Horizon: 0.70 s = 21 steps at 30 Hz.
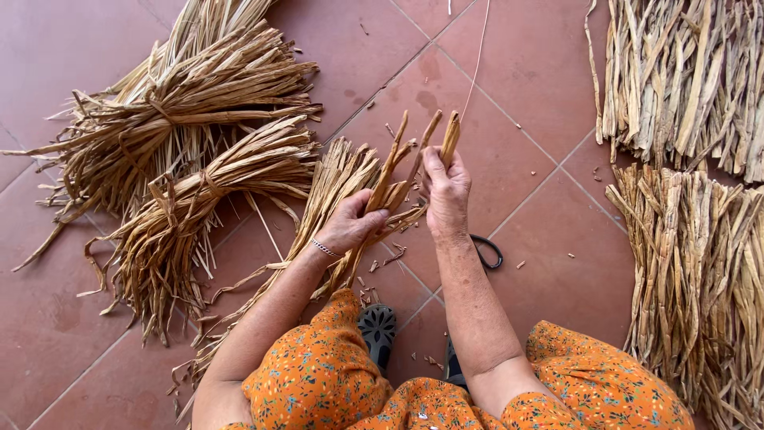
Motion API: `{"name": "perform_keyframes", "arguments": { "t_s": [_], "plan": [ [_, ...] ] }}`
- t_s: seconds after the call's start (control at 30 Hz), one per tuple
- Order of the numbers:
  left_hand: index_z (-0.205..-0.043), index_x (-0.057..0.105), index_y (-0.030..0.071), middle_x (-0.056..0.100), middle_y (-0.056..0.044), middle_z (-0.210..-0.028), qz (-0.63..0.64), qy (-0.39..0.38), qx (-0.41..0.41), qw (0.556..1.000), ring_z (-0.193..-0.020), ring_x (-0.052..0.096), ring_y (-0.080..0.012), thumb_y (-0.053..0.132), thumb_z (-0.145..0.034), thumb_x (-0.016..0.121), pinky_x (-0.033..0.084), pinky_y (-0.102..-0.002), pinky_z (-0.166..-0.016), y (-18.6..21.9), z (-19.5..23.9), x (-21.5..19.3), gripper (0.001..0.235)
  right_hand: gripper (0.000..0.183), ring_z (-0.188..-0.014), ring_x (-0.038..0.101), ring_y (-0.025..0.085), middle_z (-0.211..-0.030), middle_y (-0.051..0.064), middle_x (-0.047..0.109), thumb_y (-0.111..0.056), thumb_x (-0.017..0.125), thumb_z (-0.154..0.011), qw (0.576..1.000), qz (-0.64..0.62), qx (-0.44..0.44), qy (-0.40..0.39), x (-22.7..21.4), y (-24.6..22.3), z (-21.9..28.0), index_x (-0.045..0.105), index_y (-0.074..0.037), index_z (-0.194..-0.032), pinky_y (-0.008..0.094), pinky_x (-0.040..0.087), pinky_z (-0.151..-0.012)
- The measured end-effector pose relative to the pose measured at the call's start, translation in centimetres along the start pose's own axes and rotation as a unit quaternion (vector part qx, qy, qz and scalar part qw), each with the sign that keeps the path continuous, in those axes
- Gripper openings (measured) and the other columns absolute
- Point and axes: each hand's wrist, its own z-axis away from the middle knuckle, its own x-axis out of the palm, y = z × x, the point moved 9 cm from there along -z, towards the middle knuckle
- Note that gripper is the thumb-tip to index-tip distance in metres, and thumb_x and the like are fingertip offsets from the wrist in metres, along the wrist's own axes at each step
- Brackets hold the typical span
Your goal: The person sits on a tiled floor and uses shears to trim the ends of bundles of dried plant stalks. They repeatedly pick up a bundle, align the ends, cut them to a uniform length, and place the trimmed bundle aside.
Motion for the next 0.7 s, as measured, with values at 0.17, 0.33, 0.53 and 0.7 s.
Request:
{"name": "perform_keyframes", "arguments": {
  "t_s": [0.17, 0.33, 0.53, 0.7],
  "plan": [
    [-0.119, 0.064, 0.005, 0.066, 0.002, -0.091, 0.048, -0.009, 0.021, 0.999, -0.076, 0.061, -0.0070, 0.012, -0.097, 0.068, 0.056, -0.027, -0.071, 1.4, -0.6, 0.8, 0.023, 0.018, -0.059, 0.044, 0.000, -0.079, -0.009, 0.059, -0.021, 0.068, -0.095, 0.999, -0.038, 0.028, -0.001, 0.4, -1.7, 0.7, 0.062, -0.017, -0.111, 0.018, 0.032, -0.047],
    [-0.114, 0.069, 0.002, 0.068, -0.003, -0.087, 0.023, -0.029, -0.013, 0.999, -0.077, 0.064, -0.0109, 0.010, -0.097, 0.073, 0.057, -0.028, -0.071, 1.9, -0.8, 1.9, 0.019, 0.017, -0.066, 0.052, 0.003, -0.077, -0.006, 0.061, -0.024, 0.067, -0.100, 0.999, -0.006, 0.033, 0.031, -0.8, -1.9, 0.4, 0.069, -0.010, -0.110, 0.020, 0.040, -0.056],
    [-0.115, 0.071, 0.002, 0.068, 0.001, -0.091, 0.086, 0.026, -0.021, 0.996, -0.079, 0.068, -0.0111, 0.012, -0.096, 0.068, 0.065, -0.033, -0.073, 6.9, -2.1, 0.7, 0.022, 0.023, -0.065, 0.056, 0.011, -0.071, -0.002, 0.057, -0.027, 0.060, -0.106, 0.996, -0.086, -0.002, 0.002, -3.6, -4.1, -1.1, 0.069, -0.005, -0.107, 0.028, 0.046, -0.059],
    [-0.120, 0.068, 0.001, 0.070, -0.006, -0.090, 0.083, -0.018, 0.043, 0.995, -0.078, 0.070, -0.0157, 0.013, -0.098, 0.068, 0.062, -0.030, -0.073, 13.1, -3.5, 3.1, 0.025, 0.021, -0.053, 0.044, 0.005, -0.070, -0.004, 0.056, -0.027, 0.062, -0.104, 0.999, -0.034, 0.036, -0.019, -2.7, -5.0, 0.1, 0.070, -0.007, -0.105, 0.023, 0.035, -0.047]
  ]
}}
